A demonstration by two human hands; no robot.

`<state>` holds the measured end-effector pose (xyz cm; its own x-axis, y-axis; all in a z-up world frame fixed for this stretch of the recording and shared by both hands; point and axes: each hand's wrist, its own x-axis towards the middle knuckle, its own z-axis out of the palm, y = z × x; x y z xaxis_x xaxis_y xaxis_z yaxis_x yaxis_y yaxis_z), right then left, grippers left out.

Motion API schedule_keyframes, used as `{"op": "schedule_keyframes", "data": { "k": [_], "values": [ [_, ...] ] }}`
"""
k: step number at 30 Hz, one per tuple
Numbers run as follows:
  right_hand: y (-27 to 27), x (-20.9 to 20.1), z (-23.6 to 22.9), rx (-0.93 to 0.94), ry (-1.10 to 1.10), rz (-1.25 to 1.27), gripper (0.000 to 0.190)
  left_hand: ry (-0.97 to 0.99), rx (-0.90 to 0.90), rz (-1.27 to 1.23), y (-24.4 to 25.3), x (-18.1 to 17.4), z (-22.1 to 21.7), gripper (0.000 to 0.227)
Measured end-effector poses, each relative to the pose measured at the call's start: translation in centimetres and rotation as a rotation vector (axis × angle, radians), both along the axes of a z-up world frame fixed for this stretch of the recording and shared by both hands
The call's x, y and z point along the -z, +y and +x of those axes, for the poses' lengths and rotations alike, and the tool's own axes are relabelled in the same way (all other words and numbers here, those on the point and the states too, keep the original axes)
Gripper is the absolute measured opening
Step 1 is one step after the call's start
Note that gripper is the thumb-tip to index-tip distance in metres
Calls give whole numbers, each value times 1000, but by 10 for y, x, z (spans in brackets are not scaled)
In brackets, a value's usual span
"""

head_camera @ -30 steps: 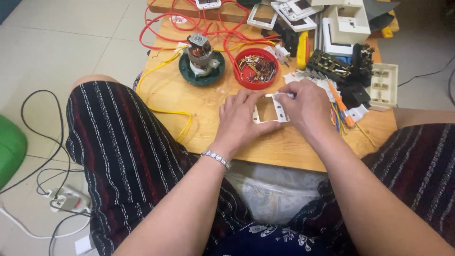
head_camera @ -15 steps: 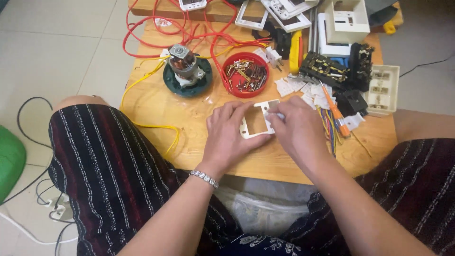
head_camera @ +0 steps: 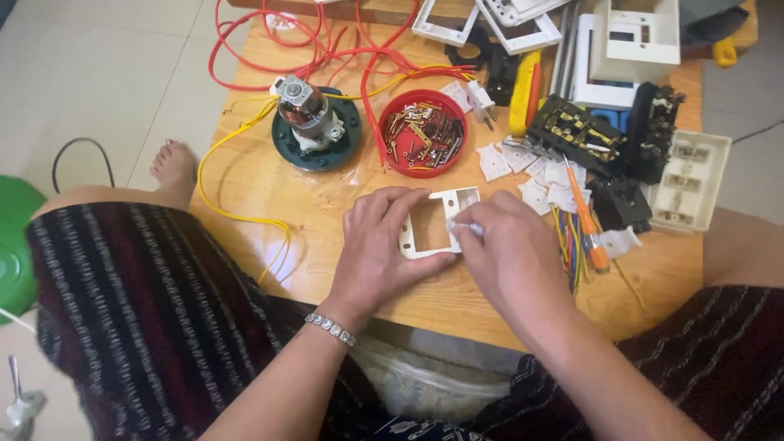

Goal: Wiping and cleaning white plastic electrical housings with a cloth on a low workbench.

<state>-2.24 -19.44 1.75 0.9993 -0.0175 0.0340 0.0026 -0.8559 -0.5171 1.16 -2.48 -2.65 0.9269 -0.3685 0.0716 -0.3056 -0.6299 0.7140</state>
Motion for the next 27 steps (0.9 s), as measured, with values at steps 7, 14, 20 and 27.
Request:
{"op": "schedule_keyframes", "data": {
  "k": [7, 14, 20, 27],
  "values": [
    [-14, 10, 13, -2, 12, 92, 16, -42, -50, 10, -2, 6, -1, 79],
    [-10, 19, 37, 26, -34, 100, 21, -92, -50, -6, 0, 9, -2, 79],
    [-7, 13, 36, 22, -39, -19, 17, -36, -12, -27, 1, 2, -1, 78],
    [-9, 11, 22, -60, -34, -120, 28, -100, -4, -46, 5, 9, 0, 78]
  ]
}}
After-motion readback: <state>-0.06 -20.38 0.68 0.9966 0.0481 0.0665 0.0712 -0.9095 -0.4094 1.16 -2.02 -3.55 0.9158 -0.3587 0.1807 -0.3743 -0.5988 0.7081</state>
